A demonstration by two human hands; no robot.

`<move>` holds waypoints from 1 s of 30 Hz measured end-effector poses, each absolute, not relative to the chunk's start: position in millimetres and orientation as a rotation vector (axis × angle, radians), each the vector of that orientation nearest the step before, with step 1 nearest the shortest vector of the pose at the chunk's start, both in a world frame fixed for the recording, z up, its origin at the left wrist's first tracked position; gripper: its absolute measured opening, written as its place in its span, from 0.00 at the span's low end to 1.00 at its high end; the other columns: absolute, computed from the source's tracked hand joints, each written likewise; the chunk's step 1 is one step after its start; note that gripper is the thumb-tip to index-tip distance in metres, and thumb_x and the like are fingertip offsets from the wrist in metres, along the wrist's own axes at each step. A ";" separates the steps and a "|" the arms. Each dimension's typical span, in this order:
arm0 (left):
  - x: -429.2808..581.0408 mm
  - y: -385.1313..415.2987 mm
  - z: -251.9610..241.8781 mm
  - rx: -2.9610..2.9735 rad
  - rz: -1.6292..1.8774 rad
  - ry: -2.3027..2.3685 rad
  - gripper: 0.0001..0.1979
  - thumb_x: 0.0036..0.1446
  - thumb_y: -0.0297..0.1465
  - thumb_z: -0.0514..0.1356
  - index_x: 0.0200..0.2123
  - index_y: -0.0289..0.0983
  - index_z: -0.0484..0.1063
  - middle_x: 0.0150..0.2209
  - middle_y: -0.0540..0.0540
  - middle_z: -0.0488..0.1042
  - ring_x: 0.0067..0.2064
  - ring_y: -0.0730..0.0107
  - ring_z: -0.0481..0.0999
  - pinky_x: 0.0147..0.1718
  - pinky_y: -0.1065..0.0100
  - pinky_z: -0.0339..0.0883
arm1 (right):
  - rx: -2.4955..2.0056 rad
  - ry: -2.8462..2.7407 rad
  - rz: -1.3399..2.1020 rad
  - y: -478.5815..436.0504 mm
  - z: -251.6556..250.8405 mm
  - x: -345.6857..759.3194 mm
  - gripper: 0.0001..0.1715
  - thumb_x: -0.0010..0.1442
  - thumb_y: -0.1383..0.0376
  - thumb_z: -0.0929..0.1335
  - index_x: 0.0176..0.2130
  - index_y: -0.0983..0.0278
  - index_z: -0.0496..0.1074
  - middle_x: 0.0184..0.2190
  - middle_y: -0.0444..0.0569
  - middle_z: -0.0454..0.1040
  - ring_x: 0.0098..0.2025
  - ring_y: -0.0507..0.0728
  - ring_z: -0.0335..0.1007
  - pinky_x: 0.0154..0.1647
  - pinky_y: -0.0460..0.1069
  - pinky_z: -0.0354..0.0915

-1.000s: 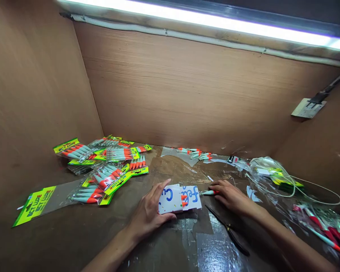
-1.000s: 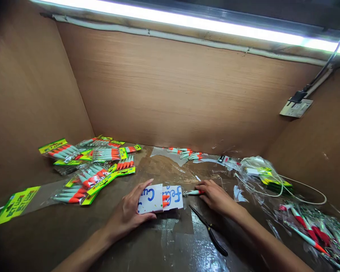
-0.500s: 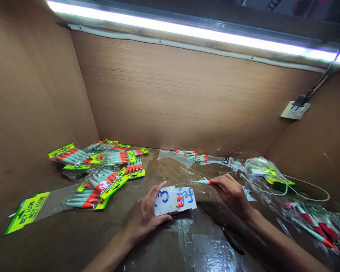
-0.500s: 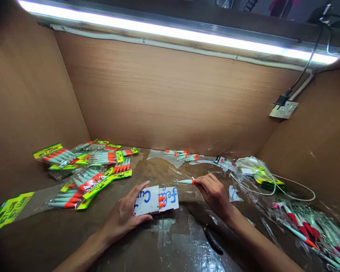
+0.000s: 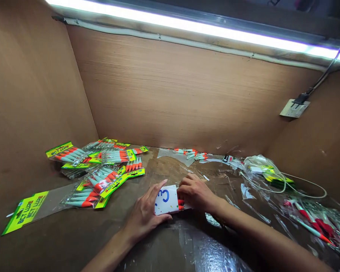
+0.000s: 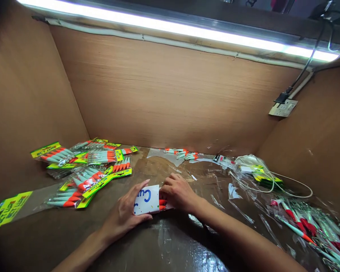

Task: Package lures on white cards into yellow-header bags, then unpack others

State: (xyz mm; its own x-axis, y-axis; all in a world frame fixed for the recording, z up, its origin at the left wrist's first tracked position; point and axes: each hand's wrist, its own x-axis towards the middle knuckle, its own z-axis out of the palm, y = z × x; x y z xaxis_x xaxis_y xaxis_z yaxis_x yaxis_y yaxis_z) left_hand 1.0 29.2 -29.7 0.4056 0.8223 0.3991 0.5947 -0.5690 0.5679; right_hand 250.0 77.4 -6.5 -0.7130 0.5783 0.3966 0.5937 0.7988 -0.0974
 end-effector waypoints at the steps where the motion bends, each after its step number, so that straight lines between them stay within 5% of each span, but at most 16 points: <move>1: 0.8 29.4 -29.5 2.320 0.950 1.245 0.50 0.47 0.34 0.73 0.67 0.50 0.49 0.61 0.44 0.66 0.59 0.52 0.70 0.55 0.53 0.68 | -0.919 -2.571 -0.008 90.0 -5.3 256.5 0.07 0.66 0.63 0.68 0.42 0.57 0.78 0.39 0.49 0.77 0.42 0.57 0.67 0.44 0.50 0.62; 5: 1.6 30.0 -30.5 2.301 0.935 1.252 0.50 0.46 0.34 0.73 0.67 0.51 0.49 0.62 0.45 0.65 0.60 0.52 0.69 0.56 0.52 0.67 | -1.529 -2.329 -0.058 158.2 2.4 309.4 0.15 0.69 0.65 0.62 0.50 0.61 0.75 0.46 0.54 0.77 0.49 0.59 0.69 0.50 0.51 0.61; 7: 1.9 30.3 -31.1 2.299 0.930 1.239 0.51 0.45 0.35 0.74 0.67 0.52 0.49 0.62 0.45 0.65 0.60 0.52 0.69 0.56 0.53 0.67 | -1.681 -2.265 -0.100 191.3 3.5 339.7 0.16 0.66 0.69 0.62 0.49 0.68 0.75 0.47 0.60 0.76 0.49 0.62 0.69 0.49 0.52 0.61; 11: 1.1 31.1 -30.4 2.278 0.936 1.229 0.52 0.44 0.34 0.74 0.67 0.52 0.49 0.61 0.46 0.67 0.59 0.53 0.70 0.55 0.54 0.68 | -1.793 -2.330 -0.064 230.8 -3.9 378.9 0.09 0.59 0.70 0.68 0.41 0.66 0.76 0.39 0.54 0.78 0.42 0.58 0.72 0.43 0.47 0.60; 15: 0.5 31.9 -32.6 2.271 0.917 1.221 0.53 0.43 0.35 0.75 0.67 0.53 0.49 0.61 0.45 0.66 0.60 0.52 0.69 0.55 0.53 0.67 | -1.702 -2.431 -0.070 238.0 -9.7 391.5 0.04 0.57 0.68 0.70 0.36 0.64 0.75 0.35 0.51 0.77 0.40 0.58 0.71 0.41 0.47 0.60; 24: 1.1 35.6 -41.7 2.251 0.909 1.233 0.54 0.43 0.36 0.74 0.68 0.51 0.47 0.61 0.43 0.66 0.59 0.51 0.69 0.55 0.51 0.67 | -1.183 -2.478 -0.152 165.4 6.0 358.4 0.04 0.67 0.66 0.65 0.42 0.62 0.69 0.40 0.52 0.74 0.45 0.59 0.66 0.46 0.51 0.61; 30: 0.7 35.5 -37.5 2.268 0.905 1.250 0.51 0.46 0.38 0.73 0.68 0.51 0.48 0.64 0.44 0.64 0.61 0.51 0.68 0.57 0.51 0.66 | -0.893 -2.538 -0.098 106.6 16.6 321.3 0.06 0.69 0.68 0.63 0.41 0.62 0.71 0.35 0.50 0.74 0.39 0.57 0.67 0.40 0.50 0.62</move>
